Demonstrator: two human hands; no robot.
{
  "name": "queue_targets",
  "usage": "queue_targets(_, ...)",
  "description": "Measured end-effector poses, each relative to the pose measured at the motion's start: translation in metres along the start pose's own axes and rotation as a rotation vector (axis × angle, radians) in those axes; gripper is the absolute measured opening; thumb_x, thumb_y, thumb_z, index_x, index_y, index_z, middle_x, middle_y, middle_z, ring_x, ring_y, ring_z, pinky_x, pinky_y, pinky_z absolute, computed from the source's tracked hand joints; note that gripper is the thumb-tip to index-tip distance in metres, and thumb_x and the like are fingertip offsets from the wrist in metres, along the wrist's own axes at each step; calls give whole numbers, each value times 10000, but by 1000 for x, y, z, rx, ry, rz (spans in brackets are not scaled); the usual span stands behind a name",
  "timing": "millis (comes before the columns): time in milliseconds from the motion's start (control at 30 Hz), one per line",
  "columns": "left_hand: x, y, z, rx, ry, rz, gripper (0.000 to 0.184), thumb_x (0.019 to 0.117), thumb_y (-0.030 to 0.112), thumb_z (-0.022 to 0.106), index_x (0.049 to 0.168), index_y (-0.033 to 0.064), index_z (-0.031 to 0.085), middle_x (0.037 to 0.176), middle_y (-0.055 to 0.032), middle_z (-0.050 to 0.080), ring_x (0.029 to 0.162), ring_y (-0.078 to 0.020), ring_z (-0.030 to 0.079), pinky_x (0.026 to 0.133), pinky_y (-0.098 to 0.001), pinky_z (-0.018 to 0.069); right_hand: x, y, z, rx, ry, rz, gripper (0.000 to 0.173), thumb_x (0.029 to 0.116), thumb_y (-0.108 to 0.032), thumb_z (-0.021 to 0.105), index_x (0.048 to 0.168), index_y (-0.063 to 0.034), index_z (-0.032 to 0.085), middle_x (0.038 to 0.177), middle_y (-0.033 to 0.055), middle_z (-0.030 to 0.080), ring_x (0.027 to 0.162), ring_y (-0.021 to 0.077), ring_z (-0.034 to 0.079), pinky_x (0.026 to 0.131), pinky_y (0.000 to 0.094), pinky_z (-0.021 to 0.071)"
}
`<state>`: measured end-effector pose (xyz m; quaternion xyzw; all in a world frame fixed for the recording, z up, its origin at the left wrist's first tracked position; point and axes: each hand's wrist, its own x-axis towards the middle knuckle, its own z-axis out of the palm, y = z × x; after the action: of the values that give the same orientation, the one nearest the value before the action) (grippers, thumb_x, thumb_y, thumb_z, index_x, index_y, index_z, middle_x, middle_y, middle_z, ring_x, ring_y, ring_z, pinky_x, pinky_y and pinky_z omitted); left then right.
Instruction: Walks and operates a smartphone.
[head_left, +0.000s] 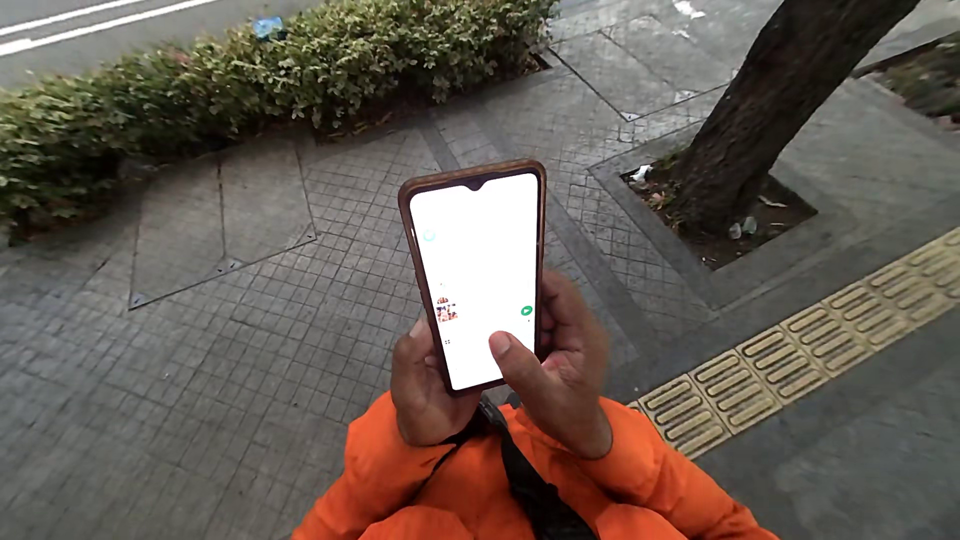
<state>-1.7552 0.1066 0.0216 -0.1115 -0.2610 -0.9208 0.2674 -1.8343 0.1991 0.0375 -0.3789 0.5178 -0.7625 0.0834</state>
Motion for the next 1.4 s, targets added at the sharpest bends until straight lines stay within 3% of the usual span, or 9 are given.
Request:
queue_targets(133, -1, -1, 0, 32, 17, 17, 367, 1037, 349, 531, 1234, 95, 709, 1123, -90, 756, 1069, -162, 723, 949, -368, 587, 0, 0, 1, -26, 20, 5, 458, 892, -74, 680, 1328, -43, 542, 979, -3, 721, 822, 52, 709, 707, 230, 626)
queue_targets(333, -3, 1, -4, -6, 9, -33, 386, 1028, 368, 550, 1264, 98, 692, 1165, -107, 744, 1104, -187, 714, 973, -398, 579, -2, 4, -3, 10, -22, -4, 428, 964, -151, 607, 1371, -53, 519, 1018, -20, 715, 853, 31, 697, 743, 227, 616)
queue_targets(700, -3, -2, -1, 9, 23, 7, 371, 1033, 353, 542, 1224, 87, 716, 1122, -97, 759, 1071, -169, 726, 953, -370, 587, -1, 1, 2, -27, 26, -2, 445, 893, -81, 674, 1319, -54, 551, 989, -21, 722, 848, 39, 706, 736, 227, 625)
queue_targets(967, -3, 1, -1, -15, 6, -37, 395, 1023, 380, 554, 1245, 91, 705, 1153, -109, 746, 1097, -189, 713, 965, -396, 578, -4, -2, -7, 6, -36, -13, 418, 987, -211, 620, 1372, -73, 528, 1023, -31, 714, 857, 21, 688, 740, 214, 606)
queue_targets(1133, -1, 3, 4, -64, -22, -55, 366, 1022, 340, 570, 1248, 86, 706, 1157, -99, 749, 1108, -176, 712, 979, -381, 575, -4, -8, -4, -60, 4, -11, 483, 910, -163, 678, 1360, -62, 533, 990, -46, 708, 831, 6, 683, 716, 192, 606)
queue_targets(1400, -1, -2, 5, -7, -18, -7, 359, 1030, 339, 558, 1244, 92, 707, 1139, -78, 757, 1085, -142, 718, 962, -338, 580, -3, -9, 0, -73, 32, 6, 491, 871, -155, 718, 1317, -58, 536, 983, -35, 706, 830, 29, 695, 702, 210, 619)
